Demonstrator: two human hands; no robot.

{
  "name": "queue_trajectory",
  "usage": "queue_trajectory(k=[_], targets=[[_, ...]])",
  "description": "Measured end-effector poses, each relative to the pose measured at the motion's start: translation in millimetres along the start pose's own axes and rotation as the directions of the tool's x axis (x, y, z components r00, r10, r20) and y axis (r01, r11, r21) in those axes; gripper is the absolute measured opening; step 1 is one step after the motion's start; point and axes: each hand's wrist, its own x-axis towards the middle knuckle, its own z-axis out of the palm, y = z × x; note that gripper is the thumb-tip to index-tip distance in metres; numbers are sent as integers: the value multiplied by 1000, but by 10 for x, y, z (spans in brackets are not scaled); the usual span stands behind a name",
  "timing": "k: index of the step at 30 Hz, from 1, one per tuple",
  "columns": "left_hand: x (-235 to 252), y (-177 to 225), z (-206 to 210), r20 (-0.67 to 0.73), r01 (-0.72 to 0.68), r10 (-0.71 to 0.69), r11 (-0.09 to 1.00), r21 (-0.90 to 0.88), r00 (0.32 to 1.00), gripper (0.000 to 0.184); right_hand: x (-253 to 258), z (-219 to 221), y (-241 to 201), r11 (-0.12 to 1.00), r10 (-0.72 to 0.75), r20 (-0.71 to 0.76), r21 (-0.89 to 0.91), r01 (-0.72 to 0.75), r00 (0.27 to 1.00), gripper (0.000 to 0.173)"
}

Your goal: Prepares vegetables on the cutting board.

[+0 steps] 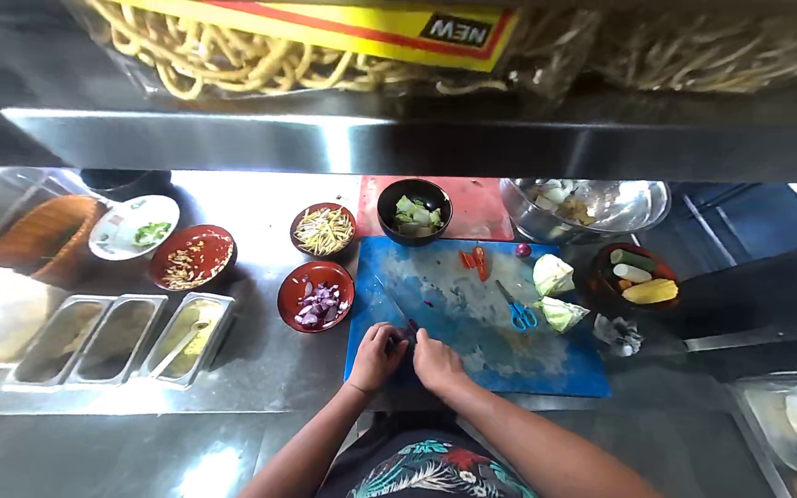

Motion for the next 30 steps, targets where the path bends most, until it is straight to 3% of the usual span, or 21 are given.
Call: queue_trajectory(k=[2, 5, 7, 11, 14, 18, 30], targets=[[-45, 28, -127, 82, 36, -39, 999, 29, 996, 24, -29, -16, 12, 1000, -1, 7, 21, 1, 1000, 37], [54, 141, -327, 272, 102, -113, 993, 54, 956, 40, 3, -14, 63, 999, -29, 12, 35, 29, 1000, 36], [89, 167, -352, 304, 97, -111, 993, 61, 946, 43, 16, -32, 80, 998, -37, 19, 48, 37, 999, 36], [-56, 157, -304, 268, 108, -110, 994, 24, 957, 36, 25, -38, 78, 999, -31, 18, 38, 31, 999, 36], [-155, 102, -193, 128, 59, -52, 997, -49, 990, 21, 22, -29, 91, 999, -30, 22, 41, 29, 999, 35], [-68, 45, -122, 32, 19, -17, 996, -82, 999, 27, -170, -148, 54, 999, 12, 72, 45, -15, 997, 36], [38, -79, 9, -63, -43, 38, 996, -80, 997, 28, -611, -347, -21, 996, 51, 128, -74, -42, 990, 36]])
